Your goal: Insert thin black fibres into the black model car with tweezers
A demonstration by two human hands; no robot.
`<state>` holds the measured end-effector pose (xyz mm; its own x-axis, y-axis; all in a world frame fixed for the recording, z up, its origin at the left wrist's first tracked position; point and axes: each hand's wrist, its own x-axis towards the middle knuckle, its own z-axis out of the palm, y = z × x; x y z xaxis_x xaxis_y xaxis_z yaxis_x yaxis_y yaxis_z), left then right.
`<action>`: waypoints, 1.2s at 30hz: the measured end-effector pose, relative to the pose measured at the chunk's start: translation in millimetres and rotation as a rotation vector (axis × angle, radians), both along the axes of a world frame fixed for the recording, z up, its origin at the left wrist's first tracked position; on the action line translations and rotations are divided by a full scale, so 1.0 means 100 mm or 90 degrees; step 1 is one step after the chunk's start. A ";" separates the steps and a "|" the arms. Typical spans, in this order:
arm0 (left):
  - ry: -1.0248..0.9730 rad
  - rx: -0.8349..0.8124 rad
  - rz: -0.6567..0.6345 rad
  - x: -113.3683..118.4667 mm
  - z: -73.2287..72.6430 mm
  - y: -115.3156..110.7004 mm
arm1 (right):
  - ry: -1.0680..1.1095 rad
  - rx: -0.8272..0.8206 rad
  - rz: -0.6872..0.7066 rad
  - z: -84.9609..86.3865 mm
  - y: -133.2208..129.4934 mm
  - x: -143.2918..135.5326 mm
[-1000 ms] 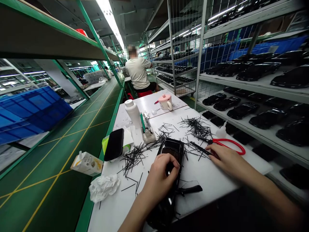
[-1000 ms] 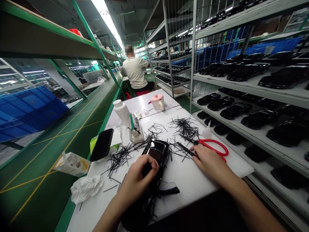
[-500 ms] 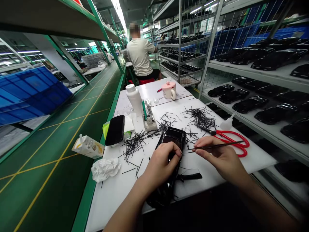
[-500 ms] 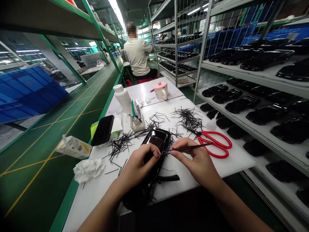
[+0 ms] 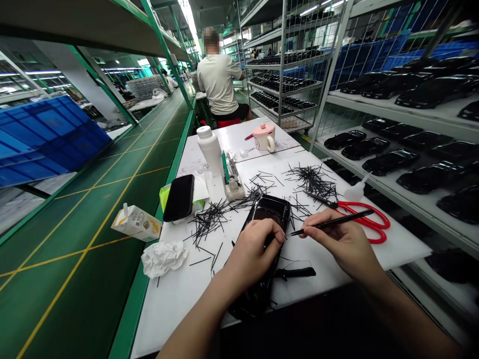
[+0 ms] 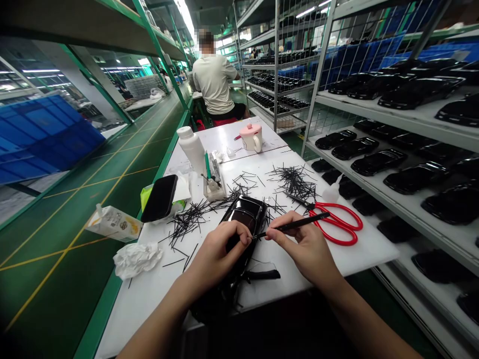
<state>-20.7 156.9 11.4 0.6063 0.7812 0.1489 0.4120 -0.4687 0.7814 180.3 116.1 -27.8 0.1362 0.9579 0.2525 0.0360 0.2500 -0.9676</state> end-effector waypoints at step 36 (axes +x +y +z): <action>-0.159 -0.028 0.141 -0.07 0.02 0.09 | -0.135 -0.002 0.192 -0.11 0.01 0.00</action>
